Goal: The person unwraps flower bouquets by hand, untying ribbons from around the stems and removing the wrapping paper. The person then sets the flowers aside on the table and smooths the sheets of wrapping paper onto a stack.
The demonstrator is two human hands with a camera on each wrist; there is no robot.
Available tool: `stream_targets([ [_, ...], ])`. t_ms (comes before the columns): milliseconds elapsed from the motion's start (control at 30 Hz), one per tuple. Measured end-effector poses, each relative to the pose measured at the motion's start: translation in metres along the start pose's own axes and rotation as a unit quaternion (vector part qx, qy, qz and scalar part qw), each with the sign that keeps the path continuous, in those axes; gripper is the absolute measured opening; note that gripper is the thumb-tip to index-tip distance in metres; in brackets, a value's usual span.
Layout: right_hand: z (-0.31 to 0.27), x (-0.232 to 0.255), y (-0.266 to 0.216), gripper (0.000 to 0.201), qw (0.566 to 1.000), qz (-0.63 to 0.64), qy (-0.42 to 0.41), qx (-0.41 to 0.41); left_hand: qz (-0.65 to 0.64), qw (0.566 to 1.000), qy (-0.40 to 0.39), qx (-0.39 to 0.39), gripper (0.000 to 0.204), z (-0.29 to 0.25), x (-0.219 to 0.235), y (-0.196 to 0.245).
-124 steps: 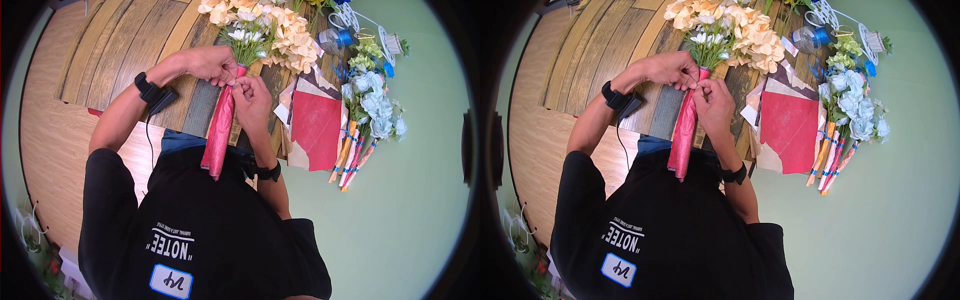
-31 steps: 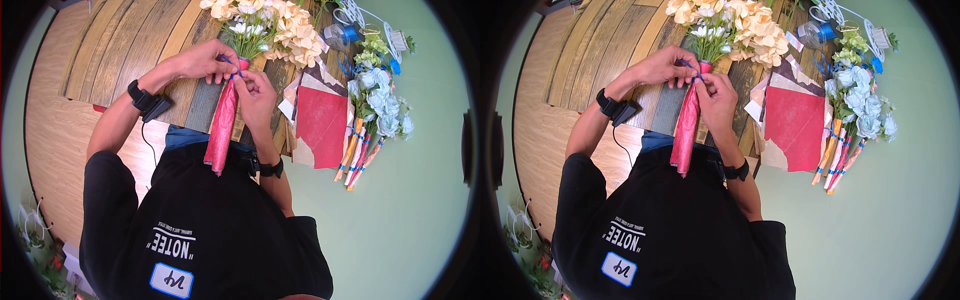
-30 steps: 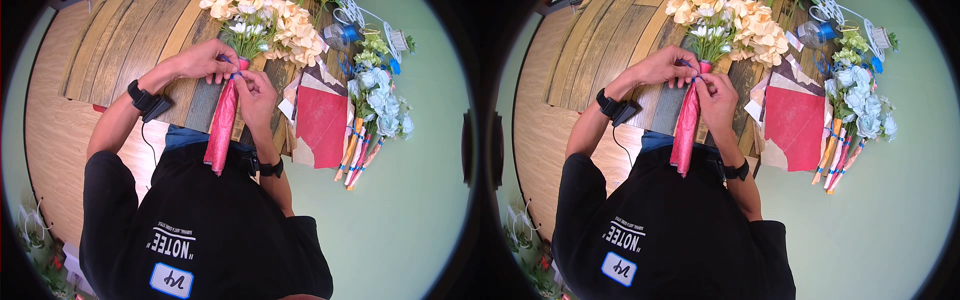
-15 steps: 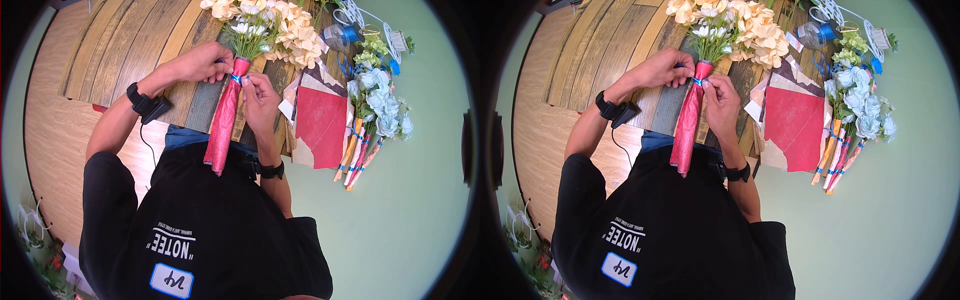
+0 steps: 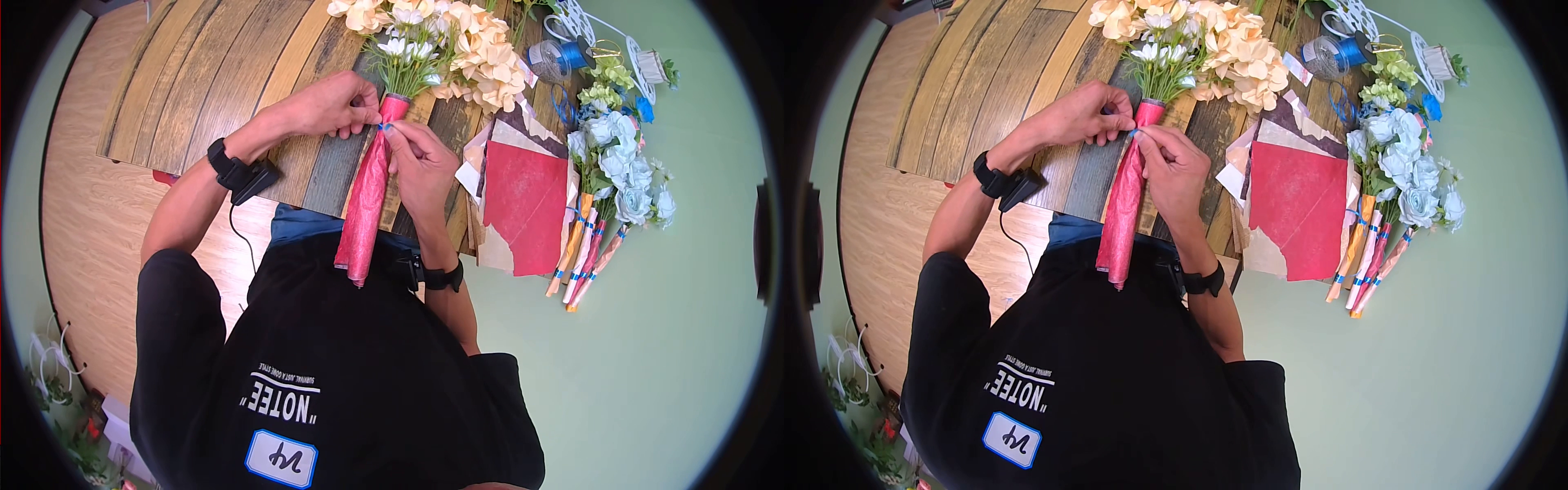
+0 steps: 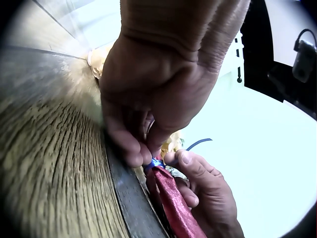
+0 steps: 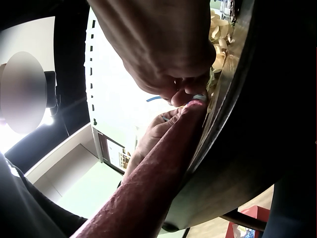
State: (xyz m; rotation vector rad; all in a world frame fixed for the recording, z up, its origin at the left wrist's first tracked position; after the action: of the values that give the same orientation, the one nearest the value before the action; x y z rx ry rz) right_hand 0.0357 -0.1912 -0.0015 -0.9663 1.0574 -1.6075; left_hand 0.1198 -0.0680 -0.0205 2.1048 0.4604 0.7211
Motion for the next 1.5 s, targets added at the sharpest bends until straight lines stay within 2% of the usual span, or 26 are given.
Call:
stream_targets([
  [133,0.001,-0.004,0.008,0.012,1.000,0.001,0.000,0.000,-0.036,0.999,-0.025,0.025,0.018,-0.007,-0.003,-0.009],
  [300,-0.001,-0.005,0.016,0.011,0.996,0.051,0.066,-0.020,-0.053,0.998,-0.036,0.027,0.021,-0.017,-0.001,-0.011],
  [433,-0.002,-0.004,0.016,0.009,0.998,0.021,0.047,-0.029,-0.065,0.997,-0.045,0.018,0.024,-0.021,-0.002,-0.007],
  [500,0.003,-0.008,-0.005,0.007,0.993,-0.090,-0.017,0.071,-0.077,0.995,-0.047,0.030,0.022,-0.022,-0.001,-0.006],
  [567,0.003,-0.009,-0.006,0.007,0.992,-0.098,-0.025,0.081,-0.089,0.994,-0.051,0.040,0.021,-0.022,-0.002,-0.009],
  [633,0.004,-0.010,-0.009,0.007,0.990,-0.106,-0.032,0.093,-0.078,0.996,-0.007,0.034,0.015,-0.017,0.004,-0.014],
  [667,0.003,-0.009,-0.004,0.008,0.995,-0.071,-0.020,0.064,-0.077,0.996,-0.006,0.033,0.015,-0.015,0.002,-0.017],
  [700,0.002,-0.009,0.000,0.008,0.999,-0.036,-0.008,0.034,0.025,0.995,0.090,-0.037,0.018,-0.018,0.014,-0.005],
  [733,0.001,-0.009,0.000,0.008,0.999,-0.036,-0.009,0.033,0.126,0.969,0.184,-0.105,0.022,-0.027,0.022,0.009],
  [867,-0.001,-0.009,0.005,0.012,1.000,-0.015,-0.002,0.014,0.190,0.961,0.187,-0.070,0.025,-0.024,0.012,0.005],
  [933,-0.002,-0.008,0.005,0.013,1.000,-0.008,0.006,0.017,0.240,0.928,0.236,-0.158,0.022,-0.028,0.006,0.013],
  [1067,-0.002,-0.007,0.007,0.013,1.000,-0.005,0.002,0.017,0.260,0.931,0.208,-0.149,0.019,-0.022,0.006,0.008],
  [1167,-0.001,-0.006,0.008,0.010,1.000,-0.013,-0.002,0.021,0.207,0.944,0.188,-0.176,0.016,-0.027,0.010,0.005],
  [1233,0.000,-0.006,0.006,0.008,1.000,-0.020,-0.003,0.022,0.182,0.938,0.210,-0.208,0.015,-0.037,0.015,0.012],
  [1333,0.001,-0.007,0.002,0.010,0.997,-0.076,-0.019,0.025,0.197,0.939,0.222,-0.173,0.015,-0.041,0.015,0.017],
  [1367,0.003,-0.009,-0.007,0.011,0.988,-0.131,-0.034,0.073,0.196,0.939,0.221,-0.173,0.015,-0.044,0.016,0.022],
  [1400,0.003,-0.011,-0.016,0.012,0.974,-0.186,-0.049,0.119,0.179,0.953,0.186,-0.157,0.015,-0.043,0.013,0.025],
  [1500,0.005,-0.014,-0.019,0.014,0.971,-0.202,-0.066,0.108,0.127,0.973,0.126,-0.144,0.016,-0.037,0.007,0.028],
])
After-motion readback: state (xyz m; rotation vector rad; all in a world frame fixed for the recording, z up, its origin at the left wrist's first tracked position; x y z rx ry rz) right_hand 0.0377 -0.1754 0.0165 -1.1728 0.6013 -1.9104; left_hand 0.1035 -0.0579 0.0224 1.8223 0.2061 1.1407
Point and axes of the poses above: each hand's wrist, its own z-axis towards the middle knuckle, its own x-axis out of the back of the hand, y = z × x, the point moved 10 cm from there along z, towards the middle knuckle, and after that the axes turned 14 degrees about x, right-handed, at the moved point
